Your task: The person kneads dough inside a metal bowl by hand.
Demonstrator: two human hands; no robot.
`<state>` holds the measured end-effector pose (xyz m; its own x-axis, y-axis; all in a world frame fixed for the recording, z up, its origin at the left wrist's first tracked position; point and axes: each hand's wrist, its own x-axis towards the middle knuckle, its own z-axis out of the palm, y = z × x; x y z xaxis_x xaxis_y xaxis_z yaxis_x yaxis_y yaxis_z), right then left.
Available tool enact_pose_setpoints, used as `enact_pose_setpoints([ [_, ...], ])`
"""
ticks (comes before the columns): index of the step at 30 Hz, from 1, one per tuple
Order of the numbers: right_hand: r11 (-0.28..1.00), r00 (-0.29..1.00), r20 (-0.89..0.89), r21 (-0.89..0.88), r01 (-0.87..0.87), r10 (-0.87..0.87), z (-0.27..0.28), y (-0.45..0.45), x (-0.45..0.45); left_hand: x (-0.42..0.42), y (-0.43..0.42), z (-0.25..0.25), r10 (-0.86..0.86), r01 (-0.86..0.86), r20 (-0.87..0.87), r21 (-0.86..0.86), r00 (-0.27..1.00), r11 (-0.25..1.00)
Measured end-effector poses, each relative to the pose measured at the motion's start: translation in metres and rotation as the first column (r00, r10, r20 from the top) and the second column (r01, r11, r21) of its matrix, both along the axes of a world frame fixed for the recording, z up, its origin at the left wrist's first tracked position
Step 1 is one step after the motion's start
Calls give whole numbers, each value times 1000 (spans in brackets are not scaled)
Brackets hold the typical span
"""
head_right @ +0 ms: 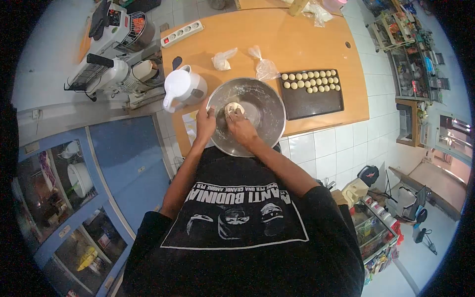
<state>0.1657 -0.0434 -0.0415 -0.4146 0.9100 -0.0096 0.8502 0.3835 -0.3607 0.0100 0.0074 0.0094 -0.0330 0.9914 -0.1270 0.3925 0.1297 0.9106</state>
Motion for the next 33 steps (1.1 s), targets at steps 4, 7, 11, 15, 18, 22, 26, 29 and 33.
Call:
enact_pose_setpoints([
  [4,995,1000,-17,-103,1,-2,13,-1,1,-1,0,1,-16,16,-15,-20,1000,1000],
  [7,997,994,-105,-74,-7,-1,26,4,7,-1,-1,-1,-14,14,1,5,1000,1000],
  [11,871,869,-395,-485,78,-298,39,40,37,-2,-2,2,-6,6,60,3,998,1000],
  [15,983,923,-338,-81,167,-185,51,60,51,-1,-3,0,-14,14,61,-3,998,1000],
  [18,966,906,-373,-230,122,-203,20,53,37,-1,-3,-3,-27,26,50,12,998,1000],
  [22,982,960,-211,7,190,-185,27,27,6,-2,-4,-3,-16,16,38,5,999,1000],
  [26,996,998,5,-57,67,-67,15,2,-5,-1,-3,-3,-3,6,32,-84,999,996],
  [29,996,991,105,23,-82,79,13,-11,-10,0,-4,-5,-1,2,9,-60,1000,998],
  [33,983,983,114,-134,-130,145,40,-16,-1,-1,-1,-11,-4,3,-24,-32,1000,999],
])
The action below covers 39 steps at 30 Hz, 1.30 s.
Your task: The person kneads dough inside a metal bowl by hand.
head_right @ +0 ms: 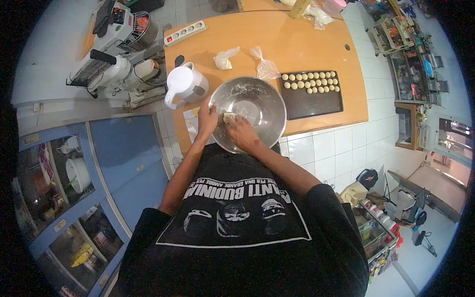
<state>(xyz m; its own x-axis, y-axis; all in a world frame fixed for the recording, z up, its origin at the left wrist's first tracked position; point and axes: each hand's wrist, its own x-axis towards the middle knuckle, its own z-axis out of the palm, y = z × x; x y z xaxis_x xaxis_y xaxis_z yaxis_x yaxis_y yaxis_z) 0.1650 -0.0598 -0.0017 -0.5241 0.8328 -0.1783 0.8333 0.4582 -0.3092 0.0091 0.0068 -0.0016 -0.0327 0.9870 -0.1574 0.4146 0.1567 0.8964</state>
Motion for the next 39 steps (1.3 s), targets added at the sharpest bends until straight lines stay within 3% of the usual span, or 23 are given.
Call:
enact_pose_setpoints([
  [4,989,990,-139,-149,4,-25,14,-4,16,0,-3,-2,19,-21,73,29,997,999],
  [8,976,947,-320,-214,-42,-29,-15,9,41,1,-4,7,21,-22,33,33,999,999],
  [10,921,866,-352,-294,257,-354,3,13,34,2,-5,7,36,-35,57,-18,998,999],
  [11,920,867,-350,-296,256,-354,3,12,29,4,-5,8,47,-42,81,-63,996,997],
  [13,966,924,-298,22,257,-239,0,11,23,3,-6,-2,38,-36,79,-26,996,999],
  [17,977,942,-261,-48,208,-213,-27,14,32,2,-6,-13,44,-44,121,-8,992,999],
  [19,914,817,-419,-91,396,-396,-24,15,38,1,-6,-8,33,-28,111,-42,993,999],
  [23,870,797,-381,-41,491,-468,8,23,65,1,-7,-2,34,-26,87,-98,996,995],
  [25,847,793,-300,-221,483,-530,28,25,72,-1,-8,-8,38,-29,99,-89,994,996],
  [27,829,793,-254,-262,495,-554,10,18,73,2,-8,-8,35,-26,111,-83,993,996],
  [29,938,892,-300,-38,344,-339,-4,5,63,3,-7,1,22,-17,66,-76,998,997],
  [31,923,892,-249,-23,385,-378,-9,1,42,4,-8,-8,34,-28,101,-59,994,998],
  [33,938,947,-80,129,321,-313,-16,5,27,3,-10,-10,45,-40,134,-33,990,999],
  [37,934,952,-54,181,307,-302,-17,21,25,1,-6,-4,39,-36,67,-45,997,998],
  [39,840,835,-93,-94,535,-542,-21,42,30,1,-5,-5,40,-37,58,-56,997,998],
])
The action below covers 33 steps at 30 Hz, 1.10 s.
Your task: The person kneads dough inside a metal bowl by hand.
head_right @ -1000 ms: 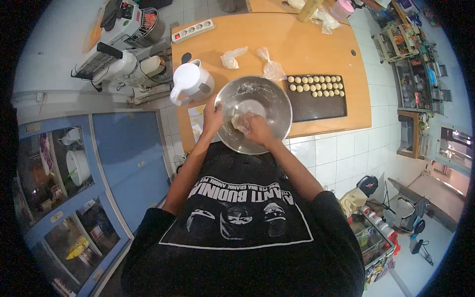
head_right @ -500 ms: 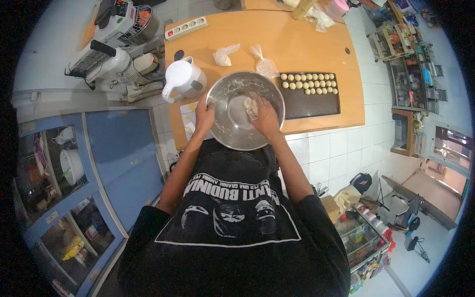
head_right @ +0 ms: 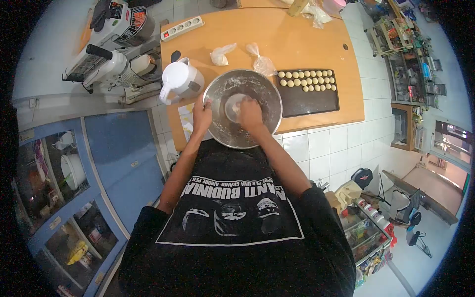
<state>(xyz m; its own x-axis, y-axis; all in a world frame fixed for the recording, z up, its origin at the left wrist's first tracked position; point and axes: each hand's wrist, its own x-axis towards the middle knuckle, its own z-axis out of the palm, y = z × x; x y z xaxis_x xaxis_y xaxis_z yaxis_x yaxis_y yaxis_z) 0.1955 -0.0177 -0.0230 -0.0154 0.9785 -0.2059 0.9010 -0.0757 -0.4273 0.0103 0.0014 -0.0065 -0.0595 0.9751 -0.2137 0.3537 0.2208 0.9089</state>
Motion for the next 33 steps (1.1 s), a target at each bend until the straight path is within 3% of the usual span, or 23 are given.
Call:
enact_pose_setpoints([
  [1,1000,1000,5,0,-3,3,3,9,8,0,-1,0,3,-4,21,36,1000,999],
  [2,973,931,-307,-174,151,-199,7,16,20,0,-2,1,3,-6,41,72,999,997],
  [3,897,727,-545,-377,231,-417,11,20,30,0,-4,3,1,-4,41,76,999,997],
  [4,900,727,-549,-372,229,-412,9,20,37,-1,-6,6,8,-9,27,59,1000,998],
  [6,930,763,-585,38,365,-275,5,9,43,-5,-9,6,18,-18,9,38,1000,999],
  [7,934,840,-497,141,327,-219,31,5,40,-8,-10,1,14,-15,65,25,998,1000],
  [10,923,898,-406,256,288,-168,22,-3,34,-9,-8,-4,-2,0,119,18,993,1000],
  [12,958,935,-306,163,236,-179,13,-8,20,-8,-7,-2,-17,15,115,19,993,1000],
  [14,936,1000,-7,353,-14,17,10,-13,-6,-7,-7,3,-3,3,100,1,995,1000],
  [15,937,1000,-12,350,-8,13,5,-15,-16,-8,-6,0,-7,7,94,-2,996,1000],
  [17,893,965,68,368,-259,252,-5,-21,-31,-8,-5,-5,3,-7,67,53,998,999],
  [21,892,935,107,282,-354,337,-13,-30,-34,-9,-5,0,20,-21,30,15,999,1000],
  [23,856,858,30,-89,-509,513,8,-15,-20,-8,-4,-2,15,-15,40,-3,999,1000],
  [24,857,859,32,-88,-507,511,24,-6,-12,-8,-3,-5,14,-14,41,-1,999,1000],
  [26,915,905,-297,-171,-366,306,51,11,4,-8,-2,-10,48,-43,89,-53,995,998],
  [27,915,904,-293,-167,-368,310,50,13,9,-7,-1,-8,50,-46,92,-49,995,998],
  [29,923,936,-148,272,-273,320,44,16,17,-7,-4,-5,32,-33,110,9,993,999],
  [33,903,880,-211,154,-401,426,-1,16,23,-9,-3,-14,34,-37,46,63,998,997],
])
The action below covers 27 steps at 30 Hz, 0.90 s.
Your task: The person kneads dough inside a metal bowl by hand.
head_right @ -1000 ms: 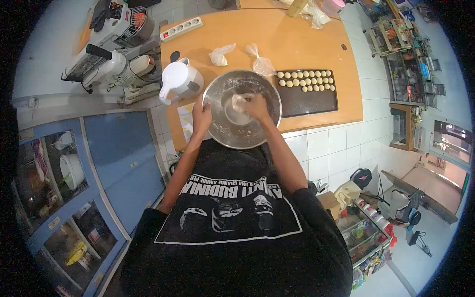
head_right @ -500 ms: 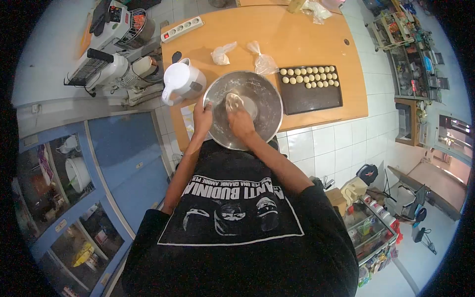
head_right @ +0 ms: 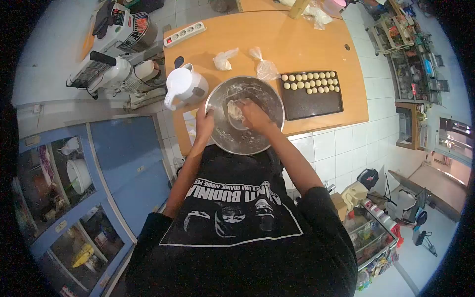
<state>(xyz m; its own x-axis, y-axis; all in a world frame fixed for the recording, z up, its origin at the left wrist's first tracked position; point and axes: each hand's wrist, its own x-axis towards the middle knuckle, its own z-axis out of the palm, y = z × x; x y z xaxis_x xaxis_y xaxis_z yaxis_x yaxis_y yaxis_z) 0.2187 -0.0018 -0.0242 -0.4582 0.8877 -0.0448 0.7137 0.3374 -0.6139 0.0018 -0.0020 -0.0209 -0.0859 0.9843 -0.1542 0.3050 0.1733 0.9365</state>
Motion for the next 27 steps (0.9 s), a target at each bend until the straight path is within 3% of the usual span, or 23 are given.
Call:
enact_pose_setpoints([
  [2,998,995,84,17,-53,51,3,-3,-9,1,1,3,21,-18,60,-47,998,999],
  [6,994,994,106,107,-27,16,16,-10,-40,3,1,11,3,-3,17,-21,1000,1000],
  [9,997,989,135,59,53,-61,4,-8,-58,4,2,9,16,-16,6,-39,1000,999],
  [15,967,973,8,114,228,-231,-1,7,-58,3,4,7,73,-73,-10,-26,997,997],
  [17,942,943,-13,45,333,-333,-3,10,-56,-2,6,1,1,-1,4,-112,1000,994],
  [20,965,964,-137,101,240,-226,-2,4,-48,3,3,13,58,-58,-68,5,996,998],
  [27,1000,998,-57,-11,-17,16,-5,-9,-23,-9,5,-16,11,-14,-34,-76,999,997],
])
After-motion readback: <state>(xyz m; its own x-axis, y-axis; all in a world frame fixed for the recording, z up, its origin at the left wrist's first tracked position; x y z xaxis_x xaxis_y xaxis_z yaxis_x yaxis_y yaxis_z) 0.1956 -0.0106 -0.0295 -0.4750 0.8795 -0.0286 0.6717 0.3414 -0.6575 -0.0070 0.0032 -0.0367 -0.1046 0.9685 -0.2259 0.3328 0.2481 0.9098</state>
